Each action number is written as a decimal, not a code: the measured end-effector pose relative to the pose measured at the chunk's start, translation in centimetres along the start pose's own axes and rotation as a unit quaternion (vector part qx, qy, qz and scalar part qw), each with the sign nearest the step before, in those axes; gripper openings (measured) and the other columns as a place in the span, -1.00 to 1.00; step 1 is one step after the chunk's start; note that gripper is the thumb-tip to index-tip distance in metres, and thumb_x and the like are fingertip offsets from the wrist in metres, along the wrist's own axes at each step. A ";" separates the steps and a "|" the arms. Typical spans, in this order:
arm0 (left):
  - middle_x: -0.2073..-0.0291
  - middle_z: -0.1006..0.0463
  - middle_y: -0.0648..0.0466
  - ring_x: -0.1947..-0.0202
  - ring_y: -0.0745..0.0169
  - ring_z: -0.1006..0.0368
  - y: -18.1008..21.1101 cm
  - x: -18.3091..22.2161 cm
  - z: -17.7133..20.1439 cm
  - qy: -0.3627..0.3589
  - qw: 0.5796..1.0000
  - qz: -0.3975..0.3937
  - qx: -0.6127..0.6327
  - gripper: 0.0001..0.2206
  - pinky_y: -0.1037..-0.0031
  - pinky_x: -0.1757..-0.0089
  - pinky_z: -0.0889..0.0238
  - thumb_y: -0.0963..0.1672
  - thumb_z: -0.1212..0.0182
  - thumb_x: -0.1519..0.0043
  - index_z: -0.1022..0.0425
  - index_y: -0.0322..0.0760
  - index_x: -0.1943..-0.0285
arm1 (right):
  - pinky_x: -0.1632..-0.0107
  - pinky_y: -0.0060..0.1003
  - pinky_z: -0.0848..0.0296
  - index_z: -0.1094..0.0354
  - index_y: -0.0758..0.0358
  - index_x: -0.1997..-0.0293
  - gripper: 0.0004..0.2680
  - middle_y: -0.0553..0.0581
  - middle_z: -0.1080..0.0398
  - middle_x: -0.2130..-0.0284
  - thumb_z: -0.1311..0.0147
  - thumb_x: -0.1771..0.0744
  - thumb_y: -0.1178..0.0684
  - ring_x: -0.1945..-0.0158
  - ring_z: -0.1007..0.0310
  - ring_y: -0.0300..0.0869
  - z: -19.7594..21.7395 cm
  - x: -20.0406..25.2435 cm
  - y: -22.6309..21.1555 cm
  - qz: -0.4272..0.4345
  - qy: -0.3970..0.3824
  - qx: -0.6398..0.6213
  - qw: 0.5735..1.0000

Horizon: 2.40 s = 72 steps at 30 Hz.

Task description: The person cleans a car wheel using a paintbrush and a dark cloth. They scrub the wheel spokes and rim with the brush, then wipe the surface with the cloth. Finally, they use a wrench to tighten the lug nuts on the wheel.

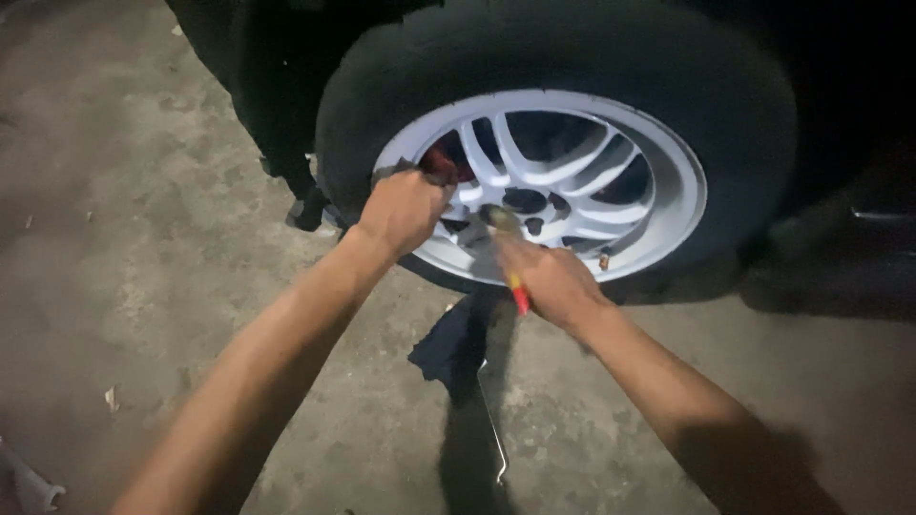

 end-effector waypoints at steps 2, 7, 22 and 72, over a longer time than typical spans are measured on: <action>0.57 -0.60 -0.04 0.51 0.01 -0.59 -0.2 -0.6 -0.4 0.009 0.999 0.005 -0.038 -0.80 0.28 0.45 -0.50 -0.15 -0.17 -0.20 -0.64 -0.21 0.48 | 0.21 0.03 -0.59 -0.25 0.10 -0.32 -0.67 0.26 -0.55 0.26 0.06 -0.36 0.07 0.27 -0.64 0.13 0.5 0.0 -1.4 0.095 0.066 0.040 0.992; 0.60 -0.58 -0.08 0.55 -0.01 -0.58 -0.3 -0.9 -1.3 0.009 0.999 -0.019 -0.046 -0.79 0.26 0.48 -0.50 -0.17 -0.16 -0.19 -0.62 -0.25 0.50 | 0.47 0.03 -0.50 -0.34 0.18 -0.17 -0.70 0.11 -0.46 0.44 0.11 -0.32 0.08 0.51 -0.57 0.10 0.2 0.5 -0.9 -0.028 0.139 0.131 0.981; 0.62 -0.57 -0.07 0.56 -0.06 -0.57 -0.3 -0.5 -1.6 0.013 0.998 -0.051 -0.041 -0.80 0.23 0.46 -0.50 -0.21 -0.16 -0.19 -0.61 -0.28 0.51 | 0.52 -0.05 -0.48 -0.34 0.29 -0.20 -0.67 0.11 -0.42 0.50 0.07 -0.30 0.13 0.56 -0.57 0.04 1.4 1.9 -2.1 0.018 0.200 0.167 0.965; 0.62 -0.59 -0.09 0.56 0.00 -0.59 0.4 -0.7 0.3 -0.036 0.998 -0.035 -0.037 -0.72 0.23 0.44 -0.52 -0.22 -0.06 -0.24 -0.62 -0.28 0.53 | 0.26 0.14 -0.58 -0.31 0.35 -0.11 -0.68 0.22 -0.58 0.41 -0.14 -0.28 0.04 0.33 -0.64 0.16 -7.3 -1.6 -3.4 0.090 -0.044 0.059 0.993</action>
Point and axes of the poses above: each hand's wrist, its own x-axis away from the middle knuckle, its own z-axis out of the back of the hand, y = z × x, the point moved 5 cm from there along -x, towards the middle knuckle
